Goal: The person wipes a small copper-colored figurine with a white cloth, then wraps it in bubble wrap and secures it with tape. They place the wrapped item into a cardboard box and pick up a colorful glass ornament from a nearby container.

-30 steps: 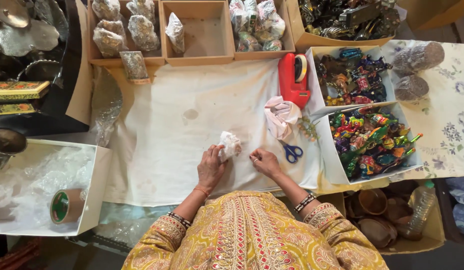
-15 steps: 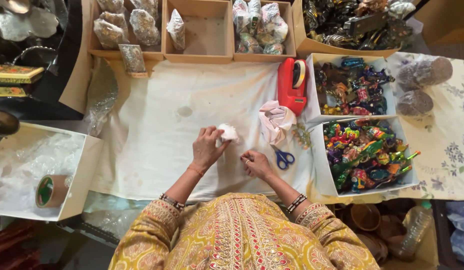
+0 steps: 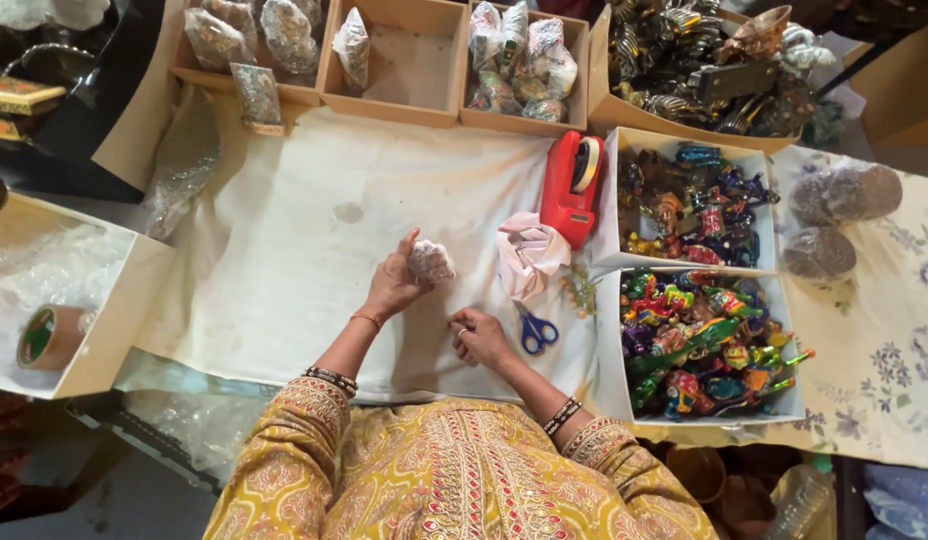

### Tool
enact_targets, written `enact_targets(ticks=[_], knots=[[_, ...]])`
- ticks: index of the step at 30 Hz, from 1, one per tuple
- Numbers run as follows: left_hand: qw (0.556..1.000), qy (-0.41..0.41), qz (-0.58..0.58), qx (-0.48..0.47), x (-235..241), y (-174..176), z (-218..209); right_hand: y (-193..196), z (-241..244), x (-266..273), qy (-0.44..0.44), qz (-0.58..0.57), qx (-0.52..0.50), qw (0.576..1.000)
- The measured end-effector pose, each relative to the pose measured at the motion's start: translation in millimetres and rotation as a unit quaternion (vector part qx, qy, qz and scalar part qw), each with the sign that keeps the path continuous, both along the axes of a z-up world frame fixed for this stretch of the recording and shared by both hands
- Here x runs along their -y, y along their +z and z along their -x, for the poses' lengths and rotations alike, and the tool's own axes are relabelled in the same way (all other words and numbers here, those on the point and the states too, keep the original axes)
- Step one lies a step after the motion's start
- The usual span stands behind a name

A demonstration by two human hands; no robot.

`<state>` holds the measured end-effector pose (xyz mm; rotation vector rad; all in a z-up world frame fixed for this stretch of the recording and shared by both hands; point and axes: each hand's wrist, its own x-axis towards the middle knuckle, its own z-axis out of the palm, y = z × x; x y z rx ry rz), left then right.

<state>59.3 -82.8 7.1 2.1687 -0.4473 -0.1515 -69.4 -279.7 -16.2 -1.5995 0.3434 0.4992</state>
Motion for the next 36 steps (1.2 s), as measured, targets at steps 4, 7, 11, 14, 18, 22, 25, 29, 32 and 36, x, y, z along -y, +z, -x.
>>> enact_targets(ticks=[4, 7, 11, 14, 18, 22, 25, 29, 32, 36], knots=[[0.997, 0.028, -0.045, -0.051, 3, -4, -2, 4, 1, 1, 0.012, -0.004, 0.005, 1.0], [0.997, 0.033, -0.057, -0.029, 6, -16, -3, 13, 1, 1, 0.022, 0.004, 0.008, 1.0], [0.996, 0.055, -0.071, 0.002, 12, -23, 2, 16, 1, 0, 0.011, -0.005, -0.002, 1.0], [0.995, 0.071, -0.029, 0.07, 12, -32, 10, 7, 1, 1, 0.007, -0.01, 0.002, 1.0], [0.994, 0.062, -0.017, 0.084, 7, -20, 17, 10, 1, 2, 0.008, 0.004, 0.024, 1.0], [0.993, 0.072, -0.029, 0.083, 3, -14, 20, 15, -1, 0, 0.004, 0.007, -0.011, 1.0], [0.991, 0.068, -0.045, 0.108, 1, -10, 19, 6, -1, -2, -0.014, 0.004, -0.028, 1.0], [0.99, 0.062, -0.058, 0.112, 0, -2, 18, -3, -2, -5, -0.042, 0.012, -0.037, 0.998], [0.99, 0.057, -0.063, 0.115, 1, 9, 18, 3, -2, -12, -0.032, 0.113, 0.011, 0.993], [0.992, 0.052, -0.067, 0.095, 2, 11, 15, 20, -18, -20, -0.018, 0.419, 0.272, 0.866]])
